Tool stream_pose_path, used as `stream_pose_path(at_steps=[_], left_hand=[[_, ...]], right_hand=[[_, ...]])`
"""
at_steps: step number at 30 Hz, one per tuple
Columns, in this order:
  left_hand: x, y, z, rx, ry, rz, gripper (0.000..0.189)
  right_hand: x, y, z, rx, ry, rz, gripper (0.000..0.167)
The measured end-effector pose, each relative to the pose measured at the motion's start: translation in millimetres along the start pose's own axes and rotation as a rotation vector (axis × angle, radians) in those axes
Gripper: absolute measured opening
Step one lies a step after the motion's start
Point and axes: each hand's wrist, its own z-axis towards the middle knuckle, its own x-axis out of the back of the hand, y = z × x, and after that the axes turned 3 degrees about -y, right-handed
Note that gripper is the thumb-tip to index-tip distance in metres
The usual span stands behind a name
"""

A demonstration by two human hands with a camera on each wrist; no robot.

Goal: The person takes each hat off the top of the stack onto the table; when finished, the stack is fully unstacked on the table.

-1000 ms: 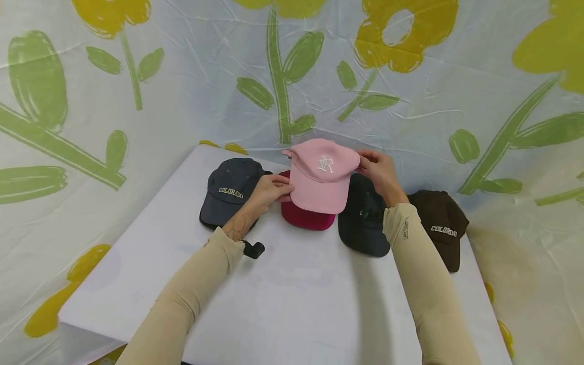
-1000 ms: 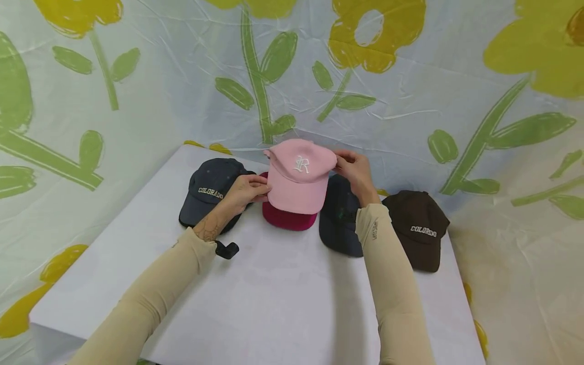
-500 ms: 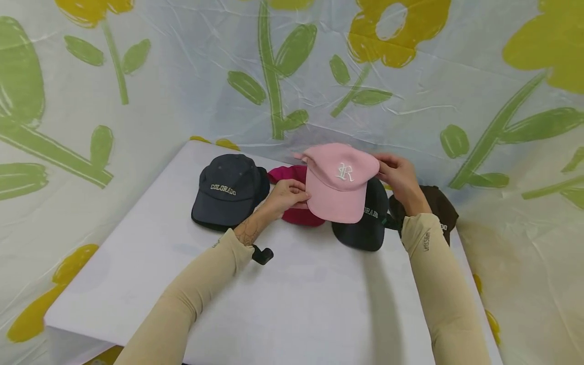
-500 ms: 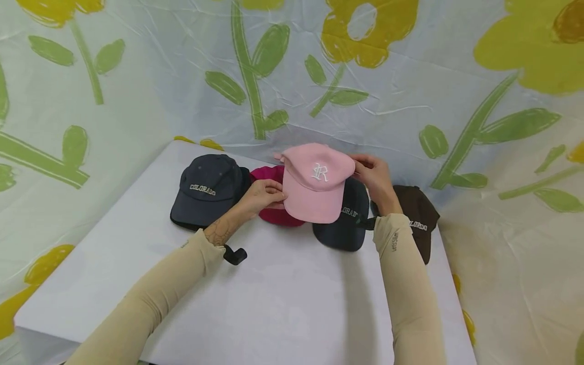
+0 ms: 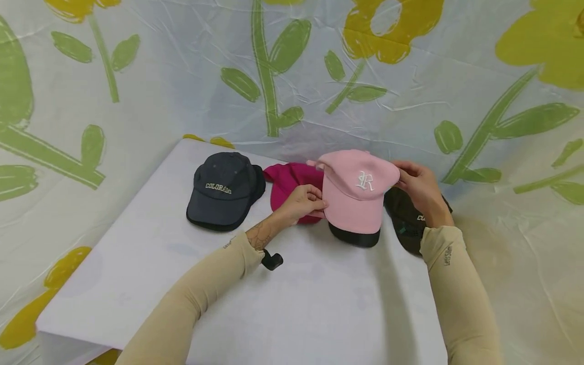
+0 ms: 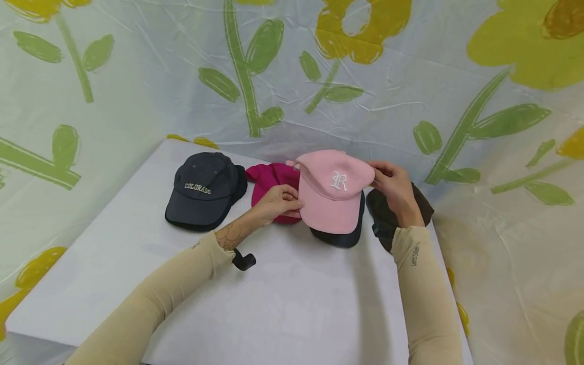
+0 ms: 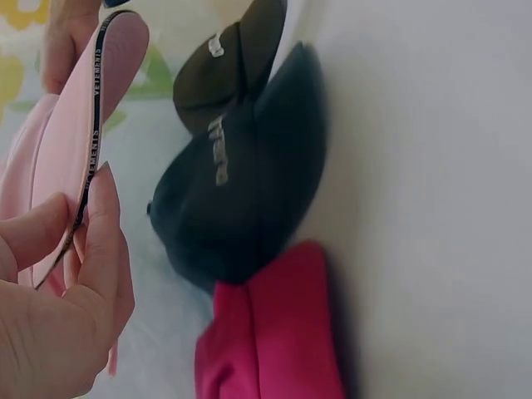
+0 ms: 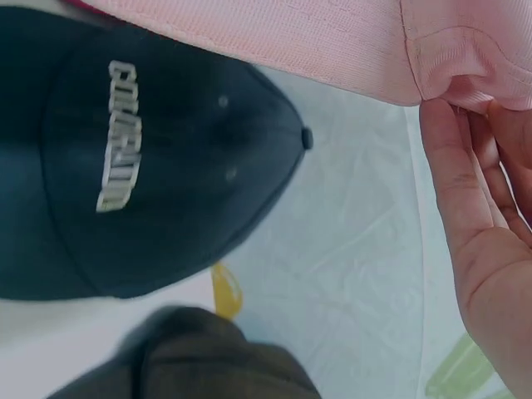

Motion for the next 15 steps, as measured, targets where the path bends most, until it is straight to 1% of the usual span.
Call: stream_pose_path(at_steps=[3,5,8,10,15], left_hand=[[-11.2,-2.3,0.8,0.01,-0.035,0.007,0.019],[-18.1,-4.5,0.6,0.007,-0.062,0.024,0.02],[-27.9,-9.2,0.5,-0.003,-0.093,0.052,0.02],[-34.6,-12.6,-0.1,-0.007,-0.11,0.06,0.019],[-52.2,-21.1,-1.7,0.007,-0.147,0.023,0.019]], right_hand=[[11.1,3.3,-7.5,0.013,-0.006,0.047,0.013],[17.9,4.8,-12.7,0.017,-0.003,0.081,0.011],[26.2,6.6,-19.7,0.019,0.005,0.102,0.013],[31.1,7.4,-24.6,0.022,-0.002,0.14,0.015],[44.9,9.2,-40.2,0.023,-0.031,0.198,0.02]])
